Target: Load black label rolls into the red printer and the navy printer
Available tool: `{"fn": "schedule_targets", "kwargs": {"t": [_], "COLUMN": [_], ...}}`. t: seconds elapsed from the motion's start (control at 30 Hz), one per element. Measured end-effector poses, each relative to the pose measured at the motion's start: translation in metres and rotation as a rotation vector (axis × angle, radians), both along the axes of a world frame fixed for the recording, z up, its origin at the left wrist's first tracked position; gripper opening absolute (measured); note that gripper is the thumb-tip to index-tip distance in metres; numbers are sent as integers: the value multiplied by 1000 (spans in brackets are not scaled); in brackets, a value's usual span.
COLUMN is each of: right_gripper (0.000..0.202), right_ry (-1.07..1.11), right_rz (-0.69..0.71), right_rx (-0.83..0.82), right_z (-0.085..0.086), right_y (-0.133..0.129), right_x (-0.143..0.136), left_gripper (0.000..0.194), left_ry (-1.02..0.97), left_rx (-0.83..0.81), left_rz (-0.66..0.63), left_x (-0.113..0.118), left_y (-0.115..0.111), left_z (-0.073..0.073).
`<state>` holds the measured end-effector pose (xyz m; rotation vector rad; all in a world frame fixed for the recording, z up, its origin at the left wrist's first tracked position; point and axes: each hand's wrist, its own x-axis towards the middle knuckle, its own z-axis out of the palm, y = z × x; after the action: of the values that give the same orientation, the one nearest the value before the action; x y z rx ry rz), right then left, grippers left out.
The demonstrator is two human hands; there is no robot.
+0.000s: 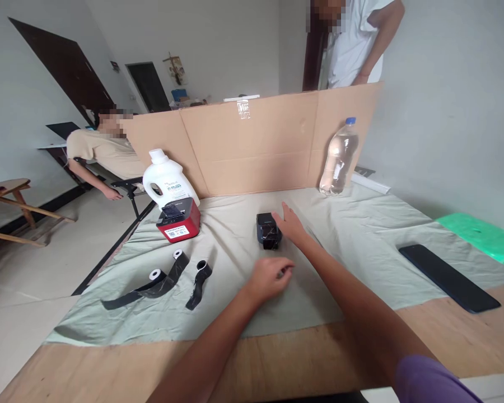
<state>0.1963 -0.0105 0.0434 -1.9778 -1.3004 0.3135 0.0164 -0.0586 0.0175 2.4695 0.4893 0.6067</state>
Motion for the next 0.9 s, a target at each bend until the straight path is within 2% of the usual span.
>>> {"fn": "schedule_targets", "kwargs": {"t": [0.07,0.13,0.2,0.23,0.3,0.4,0.57,0.9], "right_gripper": [68,62,58,57,56,56,55,56], "right_ry": [134,217,221,201,136,42,-11,16], "right_rz": [12,20,49,69,95,115,131,132], "right_rx": [75,113,128,128,106,37,10,16], "right_z": [-20,-38,-48,-50,-50,-46,-44,-46], "right_y": [2,4,5,5,4,3,3,4], "right_x": [13,18,19,19,19,18,17,16], "left_gripper": [21,17,17,19,23,25,23,6], "left_ry": [-154,-266,-232,-184,-96,-8,13,33], "left_rx": [-130,-295,-522,-587,-692,-803,-875,-938], "left_rz": [220,462,654,677,668,603,562,543], "left_x": [-2,-2,1,4,9,19,25,18], "left_y": [24,58,98,116,145,165,169,173], "left_z": [11,26,39,43,44,35,17,12]}}
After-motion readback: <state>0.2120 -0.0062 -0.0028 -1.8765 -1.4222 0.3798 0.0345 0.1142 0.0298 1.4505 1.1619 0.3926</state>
